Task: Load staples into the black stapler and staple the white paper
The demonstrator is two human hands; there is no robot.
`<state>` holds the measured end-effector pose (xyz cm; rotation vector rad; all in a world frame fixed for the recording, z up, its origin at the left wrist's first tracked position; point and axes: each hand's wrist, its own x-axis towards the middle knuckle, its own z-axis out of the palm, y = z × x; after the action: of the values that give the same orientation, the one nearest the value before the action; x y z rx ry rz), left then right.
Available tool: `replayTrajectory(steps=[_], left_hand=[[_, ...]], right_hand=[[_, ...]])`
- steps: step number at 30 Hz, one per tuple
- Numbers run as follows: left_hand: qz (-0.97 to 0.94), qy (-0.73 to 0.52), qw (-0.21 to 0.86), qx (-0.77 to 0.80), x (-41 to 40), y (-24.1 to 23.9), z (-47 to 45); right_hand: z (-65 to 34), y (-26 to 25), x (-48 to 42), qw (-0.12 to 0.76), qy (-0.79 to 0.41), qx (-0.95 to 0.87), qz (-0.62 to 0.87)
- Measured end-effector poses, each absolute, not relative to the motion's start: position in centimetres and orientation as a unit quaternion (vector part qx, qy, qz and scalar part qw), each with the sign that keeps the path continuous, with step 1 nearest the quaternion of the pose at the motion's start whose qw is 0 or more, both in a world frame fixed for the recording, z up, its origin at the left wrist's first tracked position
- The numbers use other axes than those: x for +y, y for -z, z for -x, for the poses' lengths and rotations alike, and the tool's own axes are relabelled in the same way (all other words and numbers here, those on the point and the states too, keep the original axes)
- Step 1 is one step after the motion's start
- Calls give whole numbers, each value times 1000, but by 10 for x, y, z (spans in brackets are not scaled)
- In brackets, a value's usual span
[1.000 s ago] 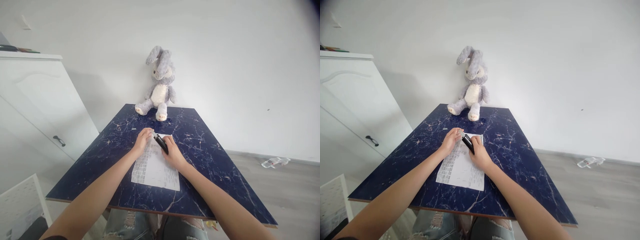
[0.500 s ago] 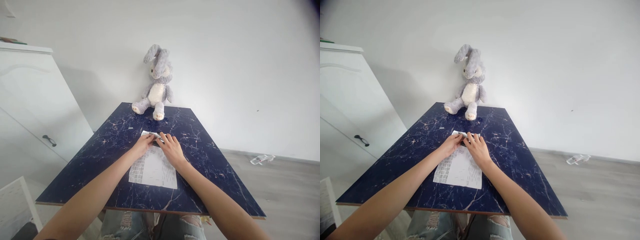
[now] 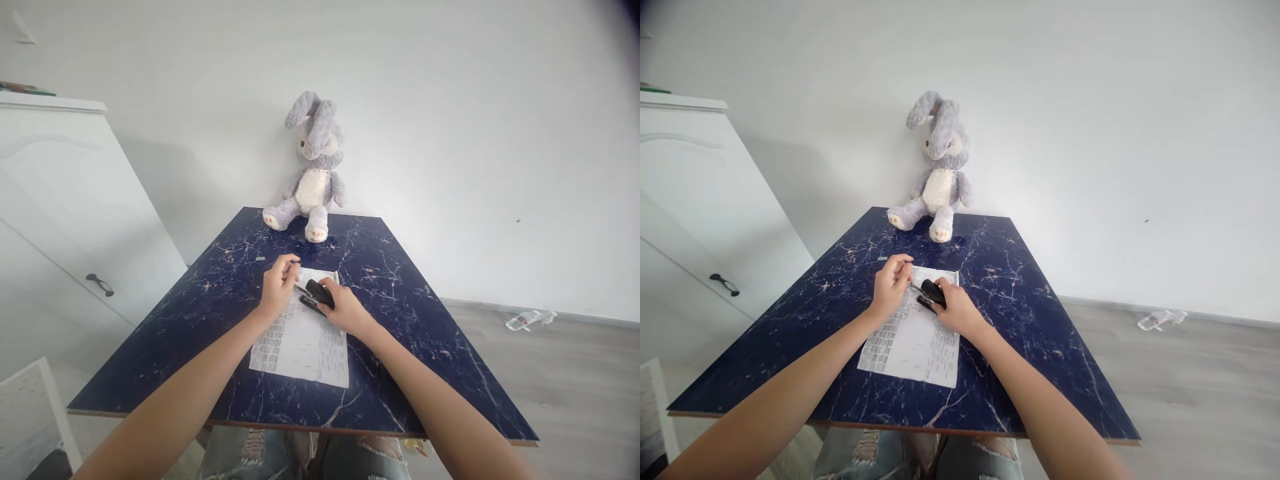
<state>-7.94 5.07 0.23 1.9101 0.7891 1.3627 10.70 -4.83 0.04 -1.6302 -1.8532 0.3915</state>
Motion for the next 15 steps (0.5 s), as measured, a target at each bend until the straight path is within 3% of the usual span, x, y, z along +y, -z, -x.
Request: replayTrajectory(steps=[7, 12, 15], left_hand=[[-830, -451, 297, 142, 34, 9, 71], [-841, -438, 288, 135, 34, 8, 71], [-851, -441, 211, 190, 55, 4, 83]], right_hand=[[-106, -15, -51, 497, -128, -725, 459], [-101, -14, -51, 531, -80, -708, 459], [-121, -8, -43, 532, -44, -676, 508]])
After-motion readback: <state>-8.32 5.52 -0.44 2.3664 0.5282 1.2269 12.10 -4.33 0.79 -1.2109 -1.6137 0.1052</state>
